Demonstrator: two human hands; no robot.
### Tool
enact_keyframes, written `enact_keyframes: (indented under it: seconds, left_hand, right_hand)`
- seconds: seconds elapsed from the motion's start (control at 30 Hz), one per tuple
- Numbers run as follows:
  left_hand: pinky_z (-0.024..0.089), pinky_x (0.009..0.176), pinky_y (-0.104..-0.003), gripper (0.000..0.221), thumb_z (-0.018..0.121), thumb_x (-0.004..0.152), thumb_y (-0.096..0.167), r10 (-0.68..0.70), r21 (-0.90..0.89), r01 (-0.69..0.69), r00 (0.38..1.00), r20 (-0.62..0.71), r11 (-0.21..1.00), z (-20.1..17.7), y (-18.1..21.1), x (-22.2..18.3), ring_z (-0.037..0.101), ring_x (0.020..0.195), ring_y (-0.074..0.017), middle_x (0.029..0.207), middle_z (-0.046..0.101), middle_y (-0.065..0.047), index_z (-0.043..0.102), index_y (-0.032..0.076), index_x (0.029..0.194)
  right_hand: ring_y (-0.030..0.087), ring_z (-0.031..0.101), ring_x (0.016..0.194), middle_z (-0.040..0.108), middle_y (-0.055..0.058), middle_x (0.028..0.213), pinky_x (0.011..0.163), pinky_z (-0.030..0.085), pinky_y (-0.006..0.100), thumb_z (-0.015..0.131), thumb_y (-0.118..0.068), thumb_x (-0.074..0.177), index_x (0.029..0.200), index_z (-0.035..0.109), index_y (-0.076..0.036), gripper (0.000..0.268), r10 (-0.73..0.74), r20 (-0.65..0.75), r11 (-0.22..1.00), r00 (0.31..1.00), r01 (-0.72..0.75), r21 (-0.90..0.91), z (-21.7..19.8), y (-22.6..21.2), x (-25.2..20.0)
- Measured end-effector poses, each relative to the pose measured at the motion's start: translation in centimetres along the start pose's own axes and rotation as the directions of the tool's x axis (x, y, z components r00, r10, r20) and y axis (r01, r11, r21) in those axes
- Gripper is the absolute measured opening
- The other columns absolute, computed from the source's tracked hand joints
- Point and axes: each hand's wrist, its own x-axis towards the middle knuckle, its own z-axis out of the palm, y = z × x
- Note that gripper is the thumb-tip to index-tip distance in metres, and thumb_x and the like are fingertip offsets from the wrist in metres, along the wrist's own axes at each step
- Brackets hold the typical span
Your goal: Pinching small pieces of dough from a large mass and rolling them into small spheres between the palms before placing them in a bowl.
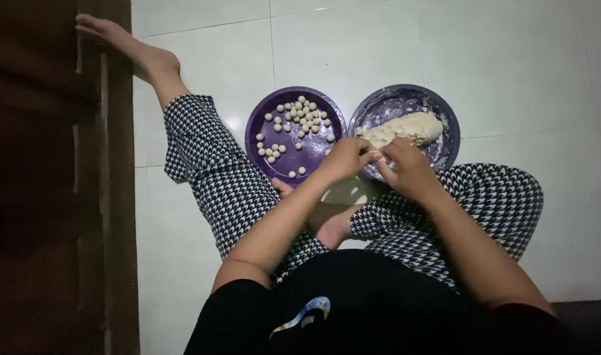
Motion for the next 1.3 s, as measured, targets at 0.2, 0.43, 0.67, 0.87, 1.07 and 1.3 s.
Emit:
enact_keyframes:
  seconds: [0.2,0.43,0.67,0.87,1.07,1.3]
  left_hand:
    - [0.054,0.091,-0.043,0.023,0.065,0.095,0.042,-0.1,-0.037,0.097,0.99,-0.096,0.995,5.0,-6.8,3.0,0.072,0.096,-0.0299,0.095,0.071,-0.008,0.076,0.024,0.104]
    - [0.021,0.116,-0.068,0.012,0.065,0.088,0.016,0.459,0.608,-0.206,0.838,-0.295,0.767,8.7,-9.6,3.8,0.064,0.089,-0.0269,0.079,0.063,-0.01,0.073,0.009,0.082]
    - [0.014,0.117,-0.074,0.02,0.064,0.085,0.021,0.405,0.669,-0.096,0.856,-0.322,0.737,9.6,-9.8,5.5,0.061,0.093,-0.0298,0.079,0.064,-0.011,0.077,0.013,0.073]
    - [0.04,0.115,-0.047,0.06,0.048,0.102,0.063,-0.329,-0.792,0.094,0.934,-0.14,0.603,2.8,2.1,-0.1,0.046,0.141,-0.032,0.148,0.052,-0.016,0.056,0.023,0.146]
    - [0.054,0.093,-0.052,0.051,0.059,0.103,0.031,-0.243,-0.966,-0.07,0.961,-0.133,0.249,2.3,2.7,-2.4,0.061,0.124,-0.0364,0.138,0.061,-0.02,0.049,0.009,0.147]
    - [0.062,0.083,-0.03,0.051,0.036,0.113,0.034,-0.236,-0.974,-0.166,0.951,-0.199,0.151,-0.3,5.2,-6.7,0.064,0.119,-0.0312,0.144,0.056,-0.02,0.03,0.013,0.159]
  right_hand:
    - [0.032,0.063,0.072,0.063,0.012,0.078,0.073,0.048,0.04,0.064,-0.018,0.1,0.096,0.074,-0.008,0.015,0.476,0.197,0.82,0.857,-0.513,0.254,0.3,2.6,-1.4]
    - [0.025,0.07,0.076,0.072,0.017,0.091,0.075,0.051,0.038,0.076,-0.015,0.093,0.12,0.071,-0.003,0.03,0.759,0.231,0.49,0.609,-0.768,0.413,0.8,4.2,-1.9]
    - [0.033,0.07,0.103,0.075,0.017,0.106,0.089,0.052,0.038,0.085,-0.026,0.085,0.104,0.078,-0.012,0.025,0.778,0.134,0.557,0.613,-0.773,0.304,0.8,3.6,-2.1]
    - [0.02,0.067,0.089,0.075,0.018,0.089,0.081,0.053,0.035,0.088,-0.019,0.082,0.099,0.078,-0.008,0.023,0.752,0.048,0.576,0.657,-0.691,0.437,2.5,-0.5,-3.3]
    - [0.031,0.068,0.094,0.073,0.011,0.097,0.084,0.053,0.038,0.087,-0.014,0.077,0.089,0.079,-0.011,0.014,0.348,-0.138,0.896,0.927,-0.286,0.34,2.2,-7.3,0.1]
    - [0.029,0.067,0.112,0.076,0.008,0.112,0.095,0.049,0.038,0.083,-0.031,0.081,0.094,0.08,-0.019,0.018,0.232,-0.009,0.912,0.973,-0.214,0.35,-3.6,-10.8,4.8]
